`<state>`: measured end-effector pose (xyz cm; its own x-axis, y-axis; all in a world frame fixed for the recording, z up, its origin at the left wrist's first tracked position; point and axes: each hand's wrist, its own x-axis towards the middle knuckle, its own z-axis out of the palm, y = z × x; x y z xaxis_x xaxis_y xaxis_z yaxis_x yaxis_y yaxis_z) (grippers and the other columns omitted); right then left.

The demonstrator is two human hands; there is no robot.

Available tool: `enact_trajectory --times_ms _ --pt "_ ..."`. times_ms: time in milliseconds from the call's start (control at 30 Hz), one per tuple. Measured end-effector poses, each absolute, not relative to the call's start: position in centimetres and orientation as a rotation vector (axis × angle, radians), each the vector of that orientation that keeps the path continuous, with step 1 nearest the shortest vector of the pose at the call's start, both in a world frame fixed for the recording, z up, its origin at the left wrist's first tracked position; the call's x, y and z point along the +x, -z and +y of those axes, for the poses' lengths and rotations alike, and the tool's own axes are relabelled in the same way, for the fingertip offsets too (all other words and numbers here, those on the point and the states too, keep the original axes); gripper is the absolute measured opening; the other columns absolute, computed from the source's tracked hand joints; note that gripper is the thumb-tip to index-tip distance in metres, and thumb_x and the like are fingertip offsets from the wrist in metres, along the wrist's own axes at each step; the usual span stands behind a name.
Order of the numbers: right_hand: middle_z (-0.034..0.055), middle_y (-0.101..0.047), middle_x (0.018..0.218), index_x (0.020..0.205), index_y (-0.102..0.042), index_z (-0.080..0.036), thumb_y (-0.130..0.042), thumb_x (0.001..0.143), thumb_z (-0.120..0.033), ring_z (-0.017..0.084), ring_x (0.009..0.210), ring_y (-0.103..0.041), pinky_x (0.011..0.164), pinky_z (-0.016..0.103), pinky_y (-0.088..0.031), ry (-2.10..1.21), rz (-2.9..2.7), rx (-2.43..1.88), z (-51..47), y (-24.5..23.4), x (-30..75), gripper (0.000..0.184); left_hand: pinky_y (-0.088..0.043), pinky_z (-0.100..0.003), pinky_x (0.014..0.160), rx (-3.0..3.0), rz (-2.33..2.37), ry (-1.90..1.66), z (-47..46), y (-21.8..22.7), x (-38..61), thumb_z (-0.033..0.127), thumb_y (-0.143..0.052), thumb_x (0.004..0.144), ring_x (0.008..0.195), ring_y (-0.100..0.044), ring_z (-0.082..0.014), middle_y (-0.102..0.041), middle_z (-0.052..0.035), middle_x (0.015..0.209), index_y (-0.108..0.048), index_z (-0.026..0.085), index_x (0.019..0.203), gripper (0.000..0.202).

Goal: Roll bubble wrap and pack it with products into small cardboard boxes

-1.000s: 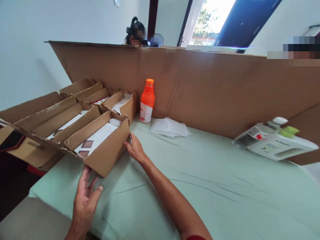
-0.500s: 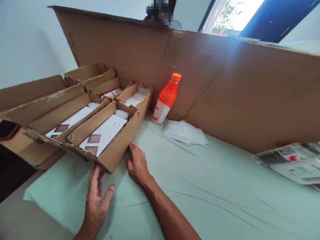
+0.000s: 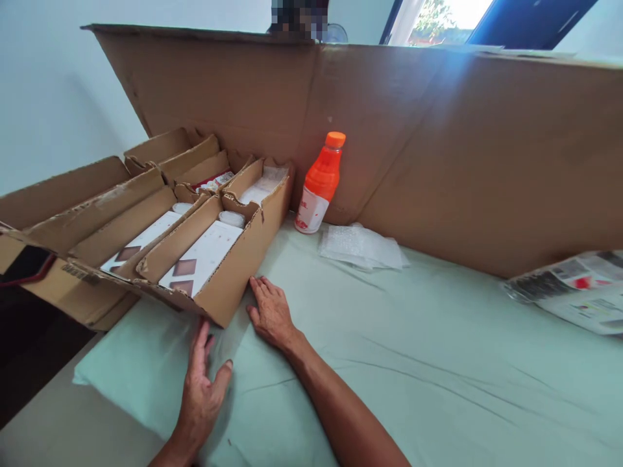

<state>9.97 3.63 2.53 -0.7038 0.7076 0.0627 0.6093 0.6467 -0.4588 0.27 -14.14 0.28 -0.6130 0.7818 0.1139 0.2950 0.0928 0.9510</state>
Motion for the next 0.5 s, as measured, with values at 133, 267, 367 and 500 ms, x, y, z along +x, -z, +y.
enact_trajectory --times_ms 133,267,367,500 --pt "0.0152 -0.046 0.157 0.156 -0.037 -0.008 -0.053 0.093 -0.025 0.027 0.150 -0.034 0.120 0.045 -0.030 -0.558 -2.635 -1.073 3.4 -2.8 9.7 0.067 -0.032 -0.055 0.122 1.079 1.973 -1.524 -15.4 -0.3 2.1 0.023 -0.055 0.090 0.149 -0.037 -0.0328 -0.036 -0.0147 0.162 -0.033 0.023 0.155 0.069" --pt "0.0168 -0.044 0.158 0.155 -0.039 -0.009 -0.052 0.098 -0.031 0.028 0.150 -0.034 0.120 0.045 -0.030 -0.453 -2.693 -1.049 2.2 -3.2 9.7 0.062 -0.034 -0.054 0.121 1.162 1.940 -1.432 -17.0 -0.2 4.5 0.021 -0.054 0.089 0.147 -0.040 -0.0321 -0.042 -0.0164 0.158 -0.035 0.020 0.154 0.068" --pt "0.0179 -0.041 0.159 0.151 -0.044 -0.011 -0.051 0.101 -0.038 0.031 0.149 -0.033 0.120 0.048 -0.029 -0.347 -2.764 -0.969 0.0 -3.4 10.8 0.058 -0.034 -0.054 0.121 1.173 1.920 -1.429 -18.2 -0.1 5.6 0.023 -0.055 0.090 0.146 -0.042 -0.0313 -0.045 -0.0173 0.156 -0.035 0.019 0.153 0.066" --pt "0.0157 -0.040 0.160 0.149 -0.047 -0.015 -0.049 0.102 -0.045 0.031 0.149 -0.032 0.121 0.050 -0.028 -0.300 -2.842 -0.784 -5.1 -3.0 13.8 0.056 -0.037 -0.051 0.119 1.108 1.929 -1.473 -19.6 -0.6 5.2 0.032 -0.057 0.092 0.143 -0.046 -0.0306 -0.046 -0.0175 0.155 -0.035 0.020 0.153 0.066"
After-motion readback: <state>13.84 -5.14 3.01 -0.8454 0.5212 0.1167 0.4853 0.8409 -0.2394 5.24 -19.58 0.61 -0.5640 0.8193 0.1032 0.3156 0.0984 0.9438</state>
